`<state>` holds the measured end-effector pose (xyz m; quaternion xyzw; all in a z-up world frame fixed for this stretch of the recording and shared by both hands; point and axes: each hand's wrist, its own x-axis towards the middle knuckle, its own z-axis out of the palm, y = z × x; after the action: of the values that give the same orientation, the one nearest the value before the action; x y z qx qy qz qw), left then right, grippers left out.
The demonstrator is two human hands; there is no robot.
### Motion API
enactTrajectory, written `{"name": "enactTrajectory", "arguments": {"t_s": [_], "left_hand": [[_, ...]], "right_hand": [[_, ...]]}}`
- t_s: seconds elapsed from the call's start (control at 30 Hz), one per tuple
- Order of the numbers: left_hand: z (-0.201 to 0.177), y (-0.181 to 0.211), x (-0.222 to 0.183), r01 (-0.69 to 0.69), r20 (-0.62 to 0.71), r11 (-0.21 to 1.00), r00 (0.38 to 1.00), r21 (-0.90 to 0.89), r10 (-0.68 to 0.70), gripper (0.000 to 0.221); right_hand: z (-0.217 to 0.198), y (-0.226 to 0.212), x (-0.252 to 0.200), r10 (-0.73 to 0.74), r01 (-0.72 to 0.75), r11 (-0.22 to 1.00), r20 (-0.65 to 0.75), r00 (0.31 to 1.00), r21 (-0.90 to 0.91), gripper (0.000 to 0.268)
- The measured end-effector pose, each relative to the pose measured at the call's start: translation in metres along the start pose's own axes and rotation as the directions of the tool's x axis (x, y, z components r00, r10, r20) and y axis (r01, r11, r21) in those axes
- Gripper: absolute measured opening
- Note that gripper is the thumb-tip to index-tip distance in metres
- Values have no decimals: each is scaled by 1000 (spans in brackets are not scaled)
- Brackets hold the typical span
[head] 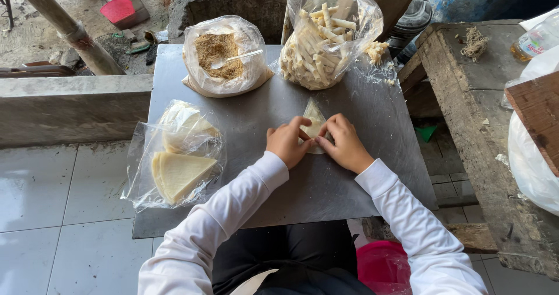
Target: The person folds food items into triangles on a metal table, using a spoon to place filling from a plastic bag onto the wrappers before rolling and folding them by hand.
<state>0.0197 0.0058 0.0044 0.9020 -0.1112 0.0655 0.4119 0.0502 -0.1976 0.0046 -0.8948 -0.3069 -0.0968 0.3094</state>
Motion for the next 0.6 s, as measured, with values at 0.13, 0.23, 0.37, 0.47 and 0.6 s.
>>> {"name": "enactTrajectory", "arguments": {"t_s": [0.13,0.23,0.37,0.47,0.6], "left_hand": [[2,-1,0,-76,-52,995,995,58,79,43],[6,-2,-7,-220,-44,951,971,216,234,35],[5,-2,-7,-292,-59,909,944,298,323,35],[5,2,-3,-146,-72,970,984,194,163,29],[-10,4,11,189,51,982,981,-2,-189,34]], "right_hand": [[-6,5,2,-85,86,995,29,996,-51,12],[-13,5,5,-130,134,990,85,988,-34,12],[-18,8,7,-148,149,989,100,984,-3,14],[-8,12,5,-80,84,995,63,995,-59,10],[-1,17,7,149,-149,983,9,989,106,18]]}}
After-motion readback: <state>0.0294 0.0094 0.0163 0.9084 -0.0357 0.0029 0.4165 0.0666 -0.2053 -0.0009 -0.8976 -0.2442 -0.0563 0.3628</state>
